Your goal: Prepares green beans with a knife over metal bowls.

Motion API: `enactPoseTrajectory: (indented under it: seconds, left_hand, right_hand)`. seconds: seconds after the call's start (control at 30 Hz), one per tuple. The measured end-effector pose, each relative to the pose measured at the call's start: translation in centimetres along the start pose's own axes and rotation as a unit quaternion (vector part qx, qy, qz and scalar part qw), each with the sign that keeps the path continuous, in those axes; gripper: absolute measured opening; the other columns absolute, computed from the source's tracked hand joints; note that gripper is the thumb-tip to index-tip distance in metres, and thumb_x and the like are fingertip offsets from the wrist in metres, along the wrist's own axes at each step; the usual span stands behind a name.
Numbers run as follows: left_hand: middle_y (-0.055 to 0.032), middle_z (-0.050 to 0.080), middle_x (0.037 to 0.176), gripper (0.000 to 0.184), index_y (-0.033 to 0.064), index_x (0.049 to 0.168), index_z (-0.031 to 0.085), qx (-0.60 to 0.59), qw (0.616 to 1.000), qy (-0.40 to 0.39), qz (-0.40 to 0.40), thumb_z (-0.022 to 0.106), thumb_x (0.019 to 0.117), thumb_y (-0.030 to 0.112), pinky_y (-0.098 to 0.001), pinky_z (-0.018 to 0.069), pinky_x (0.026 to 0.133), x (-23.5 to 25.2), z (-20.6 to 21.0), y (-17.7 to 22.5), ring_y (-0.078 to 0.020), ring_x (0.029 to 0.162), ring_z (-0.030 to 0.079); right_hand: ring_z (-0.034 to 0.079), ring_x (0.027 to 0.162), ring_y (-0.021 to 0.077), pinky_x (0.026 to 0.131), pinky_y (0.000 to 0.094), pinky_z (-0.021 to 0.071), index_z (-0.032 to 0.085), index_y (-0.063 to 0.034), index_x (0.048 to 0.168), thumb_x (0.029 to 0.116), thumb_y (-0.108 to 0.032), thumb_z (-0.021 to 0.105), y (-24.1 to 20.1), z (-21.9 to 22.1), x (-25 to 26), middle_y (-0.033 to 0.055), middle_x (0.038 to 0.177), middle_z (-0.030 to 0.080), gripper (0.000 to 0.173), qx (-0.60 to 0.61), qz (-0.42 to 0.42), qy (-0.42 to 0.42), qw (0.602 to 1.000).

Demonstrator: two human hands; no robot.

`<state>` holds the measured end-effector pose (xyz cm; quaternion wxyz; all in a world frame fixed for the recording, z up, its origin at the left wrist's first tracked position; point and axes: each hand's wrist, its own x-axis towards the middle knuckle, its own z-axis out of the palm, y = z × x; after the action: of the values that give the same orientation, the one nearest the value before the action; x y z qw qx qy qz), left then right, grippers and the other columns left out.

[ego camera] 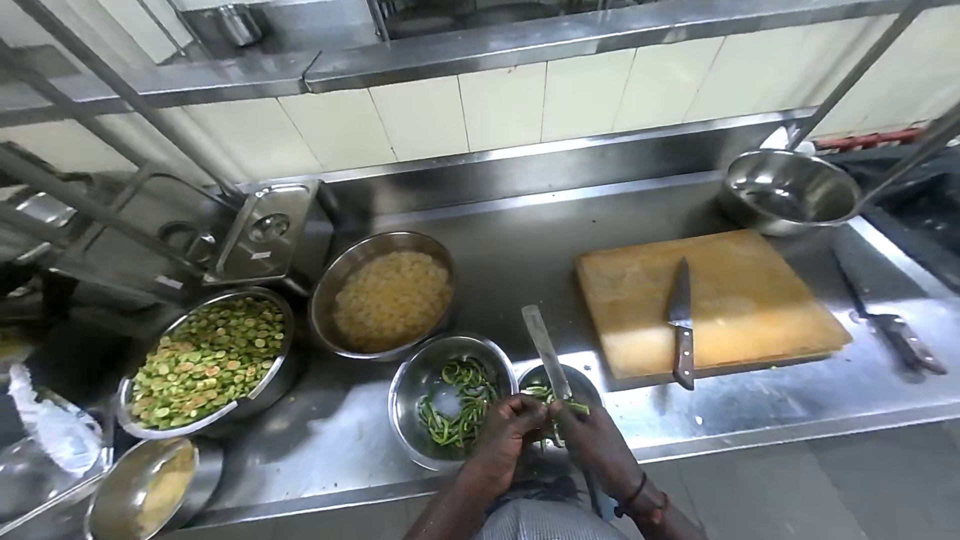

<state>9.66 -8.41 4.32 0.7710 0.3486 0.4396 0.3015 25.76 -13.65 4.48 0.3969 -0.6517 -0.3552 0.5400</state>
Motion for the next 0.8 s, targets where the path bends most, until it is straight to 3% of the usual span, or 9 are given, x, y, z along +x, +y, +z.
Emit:
enactPoseTrajectory:
  seconds: [0.1, 0.17, 0.27, 0.47, 0.57, 0.63, 0.7, 0.77, 0.8]
  left_hand:
    - [-0.0087, 0.071, 0.1, 0.014, -0.0015, 0.109, 0.07, 0.139, 0.987, -0.034, 0.077, 0.063, 0.0992, 0.007, -0.032, 0.0584, 0.087, -0.2, 0.3, 0.3, -0.015, 0.09, 0.068]
    - [-0.0057, 0.072, 0.109, 0.02, 0.0021, 0.114, 0.072, 0.259, 0.954, -0.054, 0.141, 0.06, 0.1019, 0.012, -0.0294, 0.0565, 0.093, -0.2, 0.2, 0.1, -0.0109, 0.099, 0.068]
    - [-0.0048, 0.074, 0.108, 0.022, 0.0062, 0.11, 0.076, 0.389, 0.885, -0.037, 0.251, 0.059, 0.1026, 0.017, -0.0315, 0.0542, 0.098, 0.2, -0.2, -0.8, -0.0113, 0.104, 0.068]
    - [-0.003, 0.076, 0.096, 0.018, 0.0104, 0.098, 0.08, 0.499, 0.763, 0.026, 0.41, 0.063, 0.0979, 0.017, -0.0385, 0.0561, 0.093, 1.3, 0.0, -2.2, -0.0185, 0.099, 0.071]
    - [-0.0036, 0.076, 0.095, 0.018, 0.0114, 0.098, 0.079, 0.539, 0.737, 0.048, 0.405, 0.062, 0.0977, 0.016, -0.0396, 0.0565, 0.091, 1.4, 0.5, -1.8, -0.0203, 0.097, 0.071]
    - [-0.0088, 0.075, 0.095, 0.018, 0.0076, 0.096, 0.078, 0.566, 0.734, 0.066, 0.371, 0.061, 0.0955, 0.011, -0.0438, 0.0572, 0.09, 1.9, 0.0, -1.4, -0.0258, 0.097, 0.071]
    - [-0.0093, 0.074, 0.109, 0.023, 0.0088, 0.106, 0.078, 0.611, 0.733, 0.044, 0.295, 0.057, 0.0998, 0.015, -0.0461, 0.0523, 0.099, 2.5, -1.0, -0.6, -0.0273, 0.11, 0.068]
    - [-0.0059, 0.07, 0.125, 0.027, 0.0119, 0.116, 0.076, 0.636, 0.726, 0.003, 0.261, 0.054, 0.1033, 0.019, -0.0467, 0.0443, 0.11, 3.1, -1.9, -0.4, -0.0253, 0.125, 0.06]
    - [-0.0043, 0.066, 0.134, 0.029, 0.0129, 0.122, 0.074, 0.641, 0.726, -0.014, 0.251, 0.052, 0.1045, 0.02, -0.0471, 0.0407, 0.114, 3.4, -2.4, -0.4, -0.0244, 0.131, 0.056]
  right_hand:
    - [0.056, 0.055, 0.0152, 0.052, 0.0331, 0.0489, 0.068, -0.0061, 0.109, 0.1038, -0.036, 0.059, 0.2, 0.0, 0.2, 0.0051, 0.074, 0.063, 0.031, -0.014, -0.009, 0.008, 1.0]
    - [0.058, 0.056, 0.015, 0.051, 0.0328, 0.0499, 0.069, -0.0066, 0.111, 0.1036, -0.035, 0.06, 0.3, 0.0, 0.2, 0.005, 0.075, 0.064, 0.031, -0.031, -0.011, 0.009, 0.999]
    - [0.049, 0.05, 0.014, 0.047, 0.0314, 0.044, 0.067, -0.0078, 0.104, 0.1051, -0.039, 0.057, 0.4, -0.3, 0.2, 0.0036, 0.068, 0.057, 0.033, -0.003, 0.024, -0.018, 1.0]
    - [0.032, 0.04, 0.0053, 0.037, 0.0205, 0.032, 0.053, -0.0114, 0.085, 0.1095, -0.043, 0.045, 0.2, -1.4, 0.3, -0.004, 0.057, 0.039, 0.041, 0.152, 0.155, -0.112, 0.97]
    - [0.031, 0.038, 0.0045, 0.036, 0.0197, 0.0314, 0.049, -0.0133, 0.082, 0.11, -0.048, 0.038, -0.3, -1.8, 0.1, -0.0056, 0.055, 0.035, 0.046, 0.18, 0.199, -0.138, 0.953]
    - [0.031, 0.038, 0.0041, 0.036, 0.0194, 0.0324, 0.048, -0.0146, 0.082, 0.1099, -0.051, 0.035, -0.3, -1.9, -0.3, -0.0062, 0.055, 0.035, 0.048, 0.193, 0.21, -0.167, 0.944]
    - [0.034, 0.039, 0.005, 0.036, 0.0201, 0.0351, 0.05, -0.0129, 0.084, 0.11, -0.048, 0.037, 0.1, -1.8, -0.4, -0.0051, 0.056, 0.038, 0.045, 0.169, 0.178, -0.153, 0.957]
    - [0.04, 0.044, 0.0094, 0.041, 0.0252, 0.0395, 0.057, -0.0092, 0.09, 0.1086, -0.043, 0.047, 0.9, -1.8, 0.1, -0.001, 0.06, 0.045, 0.039, 0.032, 0.095, -0.083, 0.991]
    - [0.049, 0.051, 0.0146, 0.049, 0.032, 0.0452, 0.064, -0.008, 0.099, 0.1053, -0.043, 0.054, 1.0, -1.9, 0.4, 0.0034, 0.067, 0.053, 0.037, -0.081, 0.052, -0.045, 0.994]
